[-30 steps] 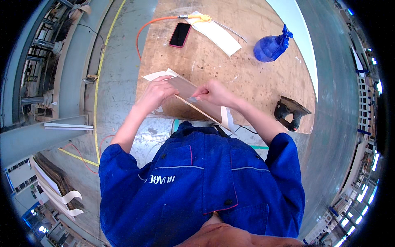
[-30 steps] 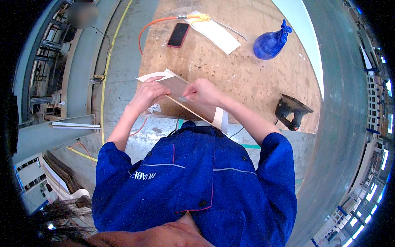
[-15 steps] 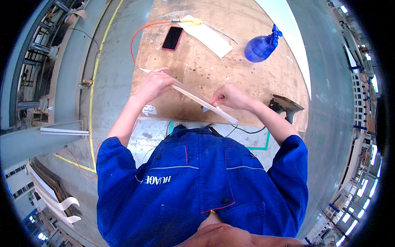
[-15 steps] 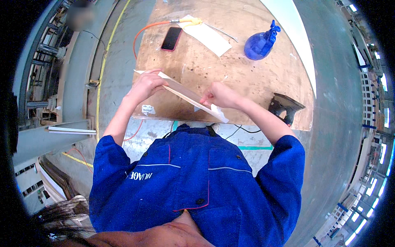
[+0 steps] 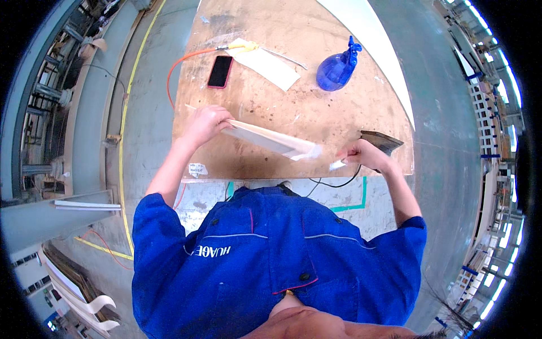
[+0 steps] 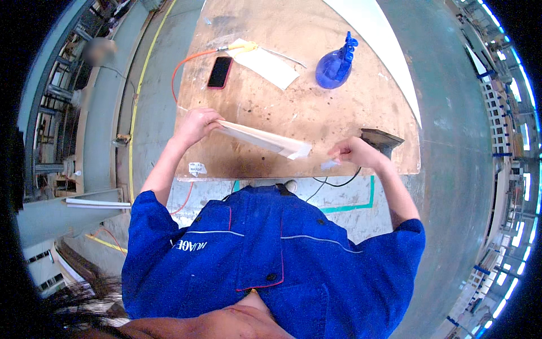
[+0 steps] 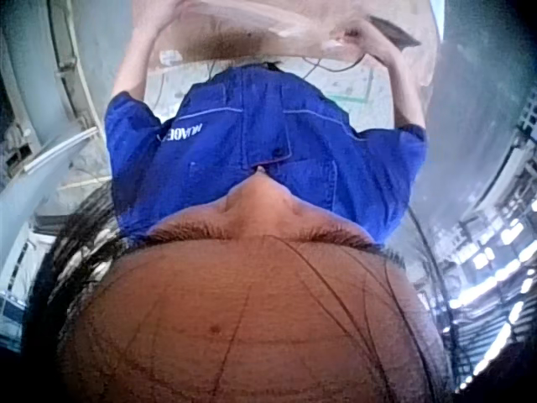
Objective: The person sprays liquid onto a wooden board, presses an iron onto the surface, and then trims the edges of a thin strip with a small blade.
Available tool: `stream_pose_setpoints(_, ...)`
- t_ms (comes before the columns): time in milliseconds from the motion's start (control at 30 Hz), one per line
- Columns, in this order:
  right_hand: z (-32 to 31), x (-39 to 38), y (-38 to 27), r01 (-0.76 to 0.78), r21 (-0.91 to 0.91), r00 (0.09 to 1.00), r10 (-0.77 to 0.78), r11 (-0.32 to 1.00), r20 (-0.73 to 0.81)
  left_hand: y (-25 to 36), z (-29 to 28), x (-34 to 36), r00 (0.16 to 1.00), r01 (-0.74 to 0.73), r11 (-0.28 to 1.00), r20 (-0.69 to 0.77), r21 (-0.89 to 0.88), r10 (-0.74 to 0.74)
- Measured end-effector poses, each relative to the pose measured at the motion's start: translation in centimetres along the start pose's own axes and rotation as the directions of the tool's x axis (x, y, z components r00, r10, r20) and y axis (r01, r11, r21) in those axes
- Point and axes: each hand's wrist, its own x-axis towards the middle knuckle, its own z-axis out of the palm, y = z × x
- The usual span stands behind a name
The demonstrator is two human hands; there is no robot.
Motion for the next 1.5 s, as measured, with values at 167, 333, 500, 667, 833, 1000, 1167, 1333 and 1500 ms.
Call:
stream_pose_setpoints(167,5.5,0.3,0.5,-0.105,-0.013,0.744,0.07,0.994,-0.664,1.8,0.6,0.1,0.975,0.216,0.976,-0.043,-0.024,-0.217)
stream_pose_setpoints(333,8.2,3.9,-3.2,-0.057,-0.072,0.522,-0.032,0.996,-0.852,3.9,1.4,-1.9,0.929,0.371,0.929,-0.02,-0.001,-0.371)
stream_pose_setpoints(500,8.4,5.6,-5.6,-0.167,-0.281,0.421,-0.19,0.945,-0.887,4.1,2.3,-1.8,0.947,0.276,0.954,-0.135,-0.116,-0.291)
stream_pose_setpoints(667,8.6,6.5,-6.5,-0.103,-0.278,0.36,-0.225,0.955,-0.906,4.7,3.1,-0.1,0.908,0.359,0.912,-0.154,-0.198,-0.391)
stream_pose_setpoints(833,9.4,8.5,-4.0,0.33,0.378,0.447,0.21,0.865,-0.87,4.6,3.3,-0.2,0.91,0.346,0.916,-0.166,-0.203,-0.381)
stream_pose_setpoints(1000,11.0,7.8,-3.5,0.371,0.872,0.729,0.481,0.319,-0.486,4.2,3.6,-0.5,0.912,0.332,0.924,-0.185,-0.189,-0.366)
stream_pose_setpoints(1167,11.6,7.9,-2.9,0.417,0.857,0.67,0.535,0.303,-0.515,4.6,3.4,-0.2,0.907,0.367,0.915,-0.152,-0.166,-0.392)
stream_pose_setpoints(1333,12.4,8.3,-3.7,0.42,0.754,0.613,0.455,0.505,-0.646,4.5,3.7,-0.3,0.905,0.349,0.923,-0.199,-0.162,-0.377)
stream_pose_setpoints(1500,11.9,8.4,-3.1,0.396,0.549,0.486,0.339,0.736,-0.805,4.4,3.7,-0.3,0.915,0.324,0.933,-0.198,-0.157,-0.351)
